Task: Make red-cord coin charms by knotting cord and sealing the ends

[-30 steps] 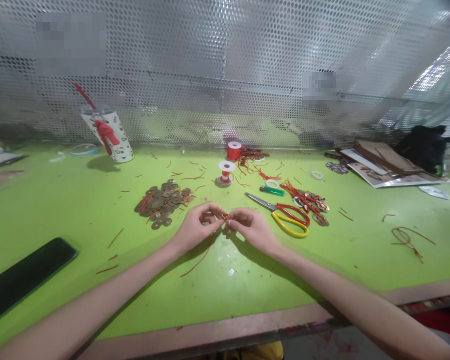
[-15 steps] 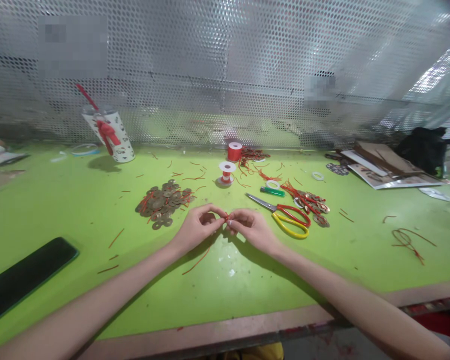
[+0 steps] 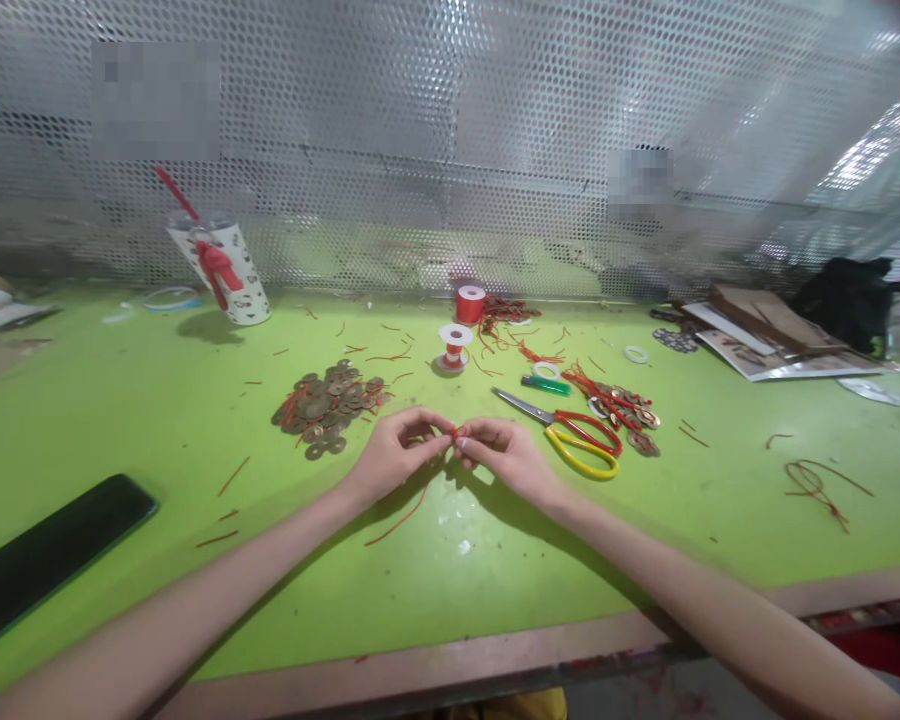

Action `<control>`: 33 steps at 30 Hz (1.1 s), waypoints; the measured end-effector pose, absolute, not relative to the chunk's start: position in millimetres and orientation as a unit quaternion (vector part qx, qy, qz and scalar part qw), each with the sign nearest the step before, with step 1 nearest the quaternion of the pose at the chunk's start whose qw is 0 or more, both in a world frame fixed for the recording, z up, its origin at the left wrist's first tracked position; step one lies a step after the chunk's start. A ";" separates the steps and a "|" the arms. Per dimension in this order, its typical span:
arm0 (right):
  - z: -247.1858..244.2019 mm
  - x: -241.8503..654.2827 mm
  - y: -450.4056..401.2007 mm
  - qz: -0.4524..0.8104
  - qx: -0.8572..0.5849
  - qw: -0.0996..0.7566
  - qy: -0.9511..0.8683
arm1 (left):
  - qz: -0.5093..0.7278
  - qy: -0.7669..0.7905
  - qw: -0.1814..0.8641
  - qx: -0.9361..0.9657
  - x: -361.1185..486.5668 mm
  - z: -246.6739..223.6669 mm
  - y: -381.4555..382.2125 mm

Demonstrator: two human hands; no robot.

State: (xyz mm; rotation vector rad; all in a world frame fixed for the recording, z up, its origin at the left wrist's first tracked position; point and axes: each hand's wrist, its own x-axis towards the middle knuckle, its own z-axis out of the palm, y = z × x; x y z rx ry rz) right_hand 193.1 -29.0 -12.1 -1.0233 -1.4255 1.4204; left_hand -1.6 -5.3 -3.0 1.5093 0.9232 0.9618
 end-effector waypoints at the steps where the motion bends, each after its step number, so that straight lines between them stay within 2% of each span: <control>1: -12.6 193.1 -28.8 0.570 -0.410 0.429 -0.568 | 0.405 0.385 0.535 0.634 -1.8 -3.0 -5.0; 33: -16.6 193.9 -29.5 0.580 -0.369 0.427 -0.588 | 0.398 0.337 0.580 0.626 -3.2 -1.2 -6.1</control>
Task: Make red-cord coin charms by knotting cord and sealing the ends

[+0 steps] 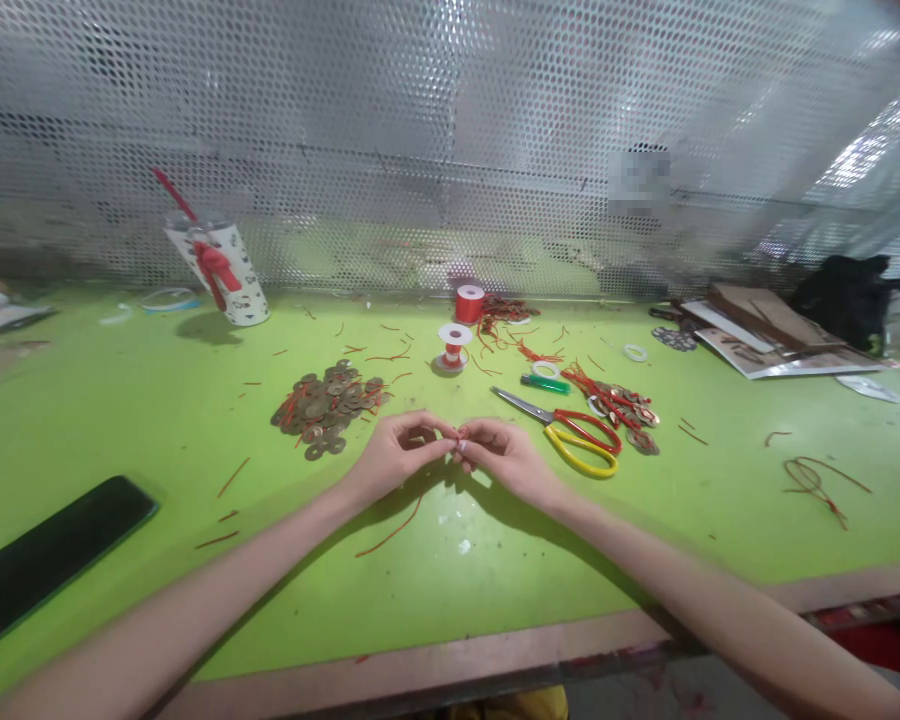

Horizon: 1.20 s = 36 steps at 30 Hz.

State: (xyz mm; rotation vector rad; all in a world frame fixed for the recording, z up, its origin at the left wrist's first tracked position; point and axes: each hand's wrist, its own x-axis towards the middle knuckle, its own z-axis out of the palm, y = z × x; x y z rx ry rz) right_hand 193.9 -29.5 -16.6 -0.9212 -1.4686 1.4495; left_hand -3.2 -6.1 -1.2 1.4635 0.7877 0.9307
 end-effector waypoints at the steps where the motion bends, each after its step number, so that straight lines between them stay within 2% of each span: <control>1: -16.4 194.2 -29.2 0.582 -0.365 0.427 -0.588 | 0.401 0.338 0.577 0.626 -3.1 -1.4 -6.1; 14: -13.7 194.4 -28.9 0.588 -0.377 0.435 -0.569 | 0.426 0.348 0.578 0.603 0.1 0.9 -6.5; 36: -12.5 191.4 -31.6 0.527 -0.415 0.441 -0.597 | 0.412 0.404 0.488 0.655 -0.9 -4.3 -11.4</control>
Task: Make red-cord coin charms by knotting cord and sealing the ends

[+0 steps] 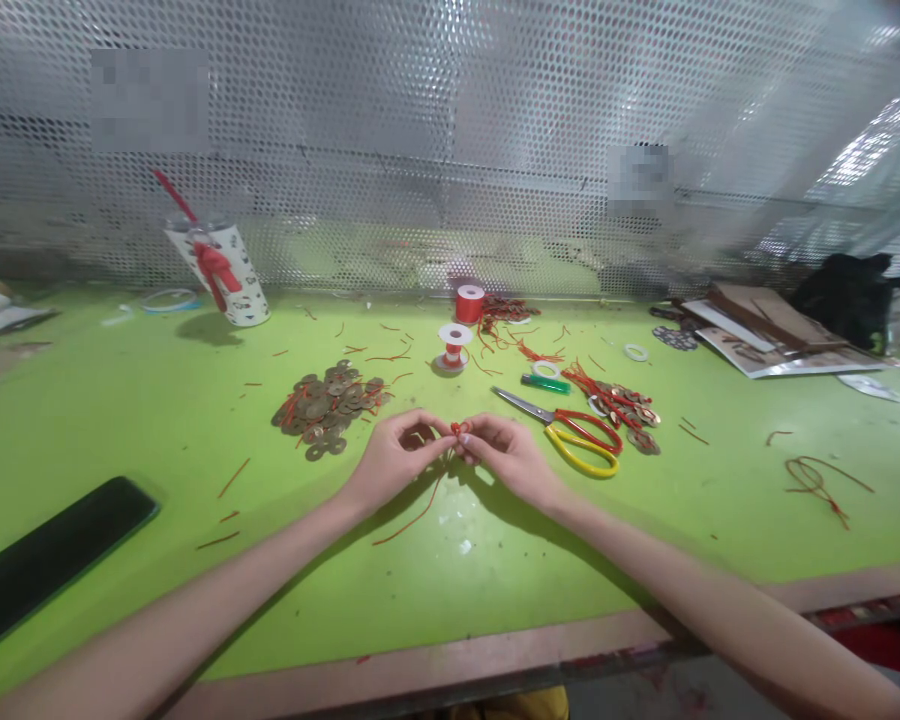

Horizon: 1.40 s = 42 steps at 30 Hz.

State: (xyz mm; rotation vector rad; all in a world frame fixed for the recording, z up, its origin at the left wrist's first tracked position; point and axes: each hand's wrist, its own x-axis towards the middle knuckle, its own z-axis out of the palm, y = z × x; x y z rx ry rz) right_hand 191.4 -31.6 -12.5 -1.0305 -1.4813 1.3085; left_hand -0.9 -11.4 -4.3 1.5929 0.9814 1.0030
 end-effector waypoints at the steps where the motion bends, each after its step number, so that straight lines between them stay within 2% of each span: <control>1: -12.5 191.4 -31.6 0.526 -0.416 0.441 -0.597 | 0.413 0.403 0.487 0.655 -1.0 -4.8 -11.2; 42: -16.2 190.4 -32.2 0.484 -0.434 0.441 -0.619 | 0.378 0.437 0.475 0.664 -1.1 -9.3 -7.7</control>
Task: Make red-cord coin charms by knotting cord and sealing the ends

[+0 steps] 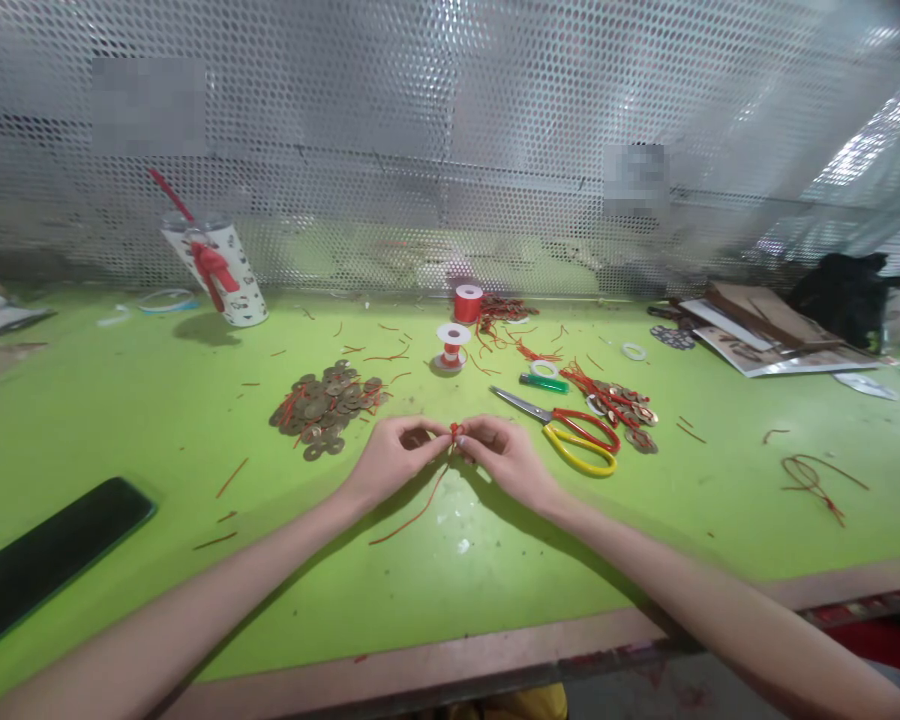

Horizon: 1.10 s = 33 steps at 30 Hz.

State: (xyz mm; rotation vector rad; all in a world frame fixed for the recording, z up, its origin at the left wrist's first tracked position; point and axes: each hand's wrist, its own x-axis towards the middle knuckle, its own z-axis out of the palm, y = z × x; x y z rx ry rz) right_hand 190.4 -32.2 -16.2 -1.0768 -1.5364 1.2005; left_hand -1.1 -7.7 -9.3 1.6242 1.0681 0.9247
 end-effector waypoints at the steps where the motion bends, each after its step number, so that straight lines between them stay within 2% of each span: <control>1: -16.3 190.3 -32.1 0.484 -0.434 0.441 -0.619 | 0.377 0.440 0.468 0.668 -1.2 -9.3 -8.1; 6: -17.0 190.1 -31.7 0.483 -0.435 0.436 -0.622 | 0.375 0.443 0.459 0.673 -0.6 -8.8 -9.6; 14: -14.8 190.0 -31.6 0.494 -0.436 0.436 -0.613 | 0.381 0.429 0.517 0.635 -0.8 -10.8 -4.4; 24: -15.5 190.6 -30.8 0.506 -0.436 0.429 -0.608 | 0.415 0.417 0.499 0.636 -0.8 -10.3 -1.1; 33: -15.4 191.2 -29.2 0.501 -0.436 0.431 -0.611 | 0.440 0.416 0.545 0.580 -0.6 -3.9 -3.1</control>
